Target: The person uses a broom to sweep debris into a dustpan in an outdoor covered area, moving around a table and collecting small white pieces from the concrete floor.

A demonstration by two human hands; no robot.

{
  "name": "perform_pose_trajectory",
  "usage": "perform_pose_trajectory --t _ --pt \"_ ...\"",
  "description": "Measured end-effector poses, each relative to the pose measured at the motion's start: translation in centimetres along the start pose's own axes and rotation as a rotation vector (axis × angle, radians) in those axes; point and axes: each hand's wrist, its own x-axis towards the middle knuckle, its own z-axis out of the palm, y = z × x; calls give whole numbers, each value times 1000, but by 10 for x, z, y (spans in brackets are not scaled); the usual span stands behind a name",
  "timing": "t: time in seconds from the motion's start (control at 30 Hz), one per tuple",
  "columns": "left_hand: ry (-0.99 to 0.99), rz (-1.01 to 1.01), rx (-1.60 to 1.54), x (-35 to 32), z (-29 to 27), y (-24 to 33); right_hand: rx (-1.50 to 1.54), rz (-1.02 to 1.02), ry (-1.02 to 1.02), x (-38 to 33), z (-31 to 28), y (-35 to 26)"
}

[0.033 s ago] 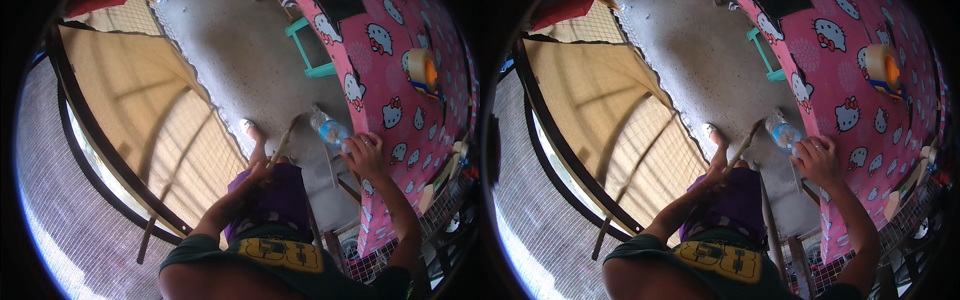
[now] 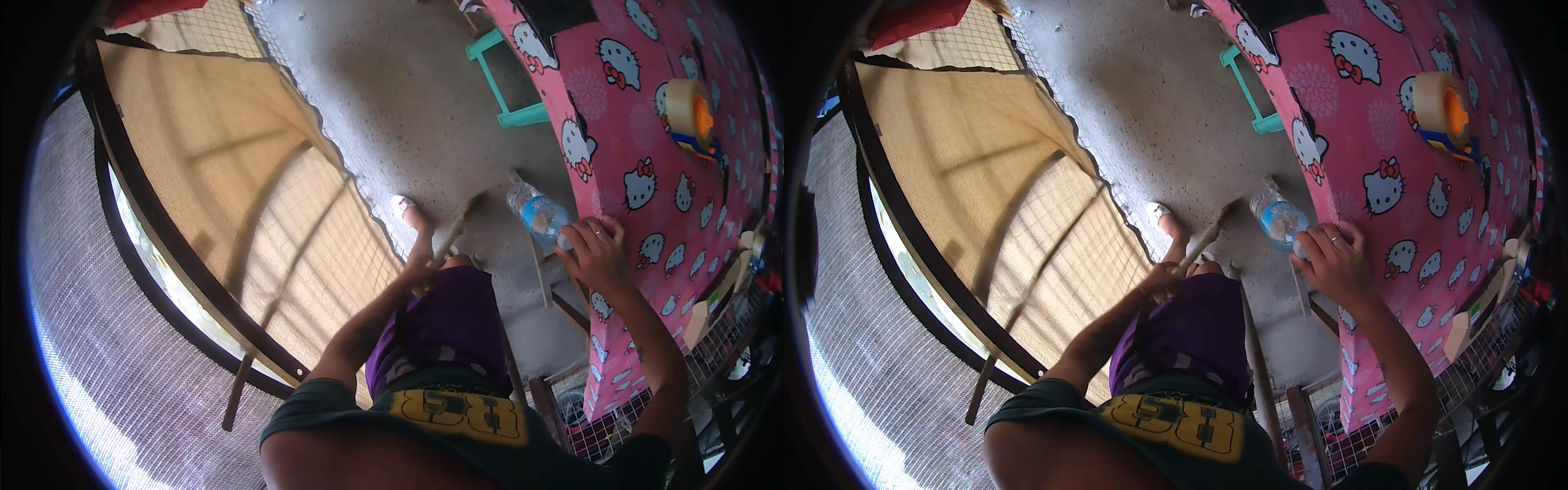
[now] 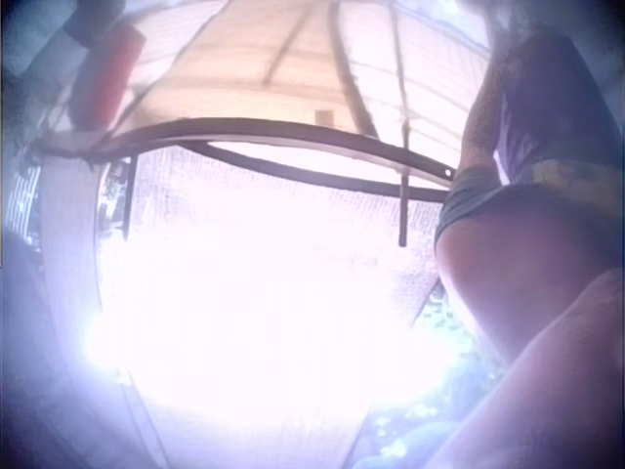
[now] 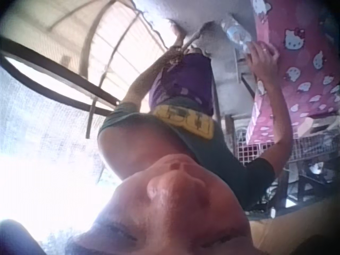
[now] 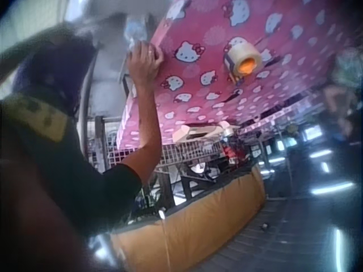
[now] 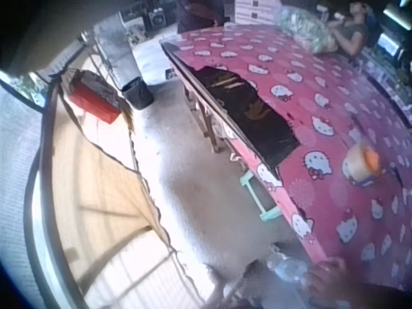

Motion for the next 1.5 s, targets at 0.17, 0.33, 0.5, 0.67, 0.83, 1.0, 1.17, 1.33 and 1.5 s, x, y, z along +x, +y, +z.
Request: perform_pose_trajectory --t 0.17,0.33,0.5,0.67,0.83,1.0,1.17,1.33,1.5 --pt "133 133 -151 1 -221 41 12 13 -27 -4 -3 1" --pt "841 281 372 -5 -292 92 11 -24 14 5 -3 -1" --pt "880 389 -213 -7 -153 139 -17 -7 -35 -2 -7 3" --pt "518 381 -437 -57 -20 116 -46 -14 -9 -2 -3 2" --pt "57 153 -341 -81 74 70 -50 3 -20 1 -4 0" --pt "-246 17 -310 -27 96 51 -62 39 -43 -2 -2 0" --pt "-370 620 624 117 -10 72 -75 -6 -23 8 -5 0" --pt "-304 545 186 115 -178 180 -85 49 -31 -8 0 3" --pt "382 365 -1 70 -278 253 -78 6 -38 9 -7 0"
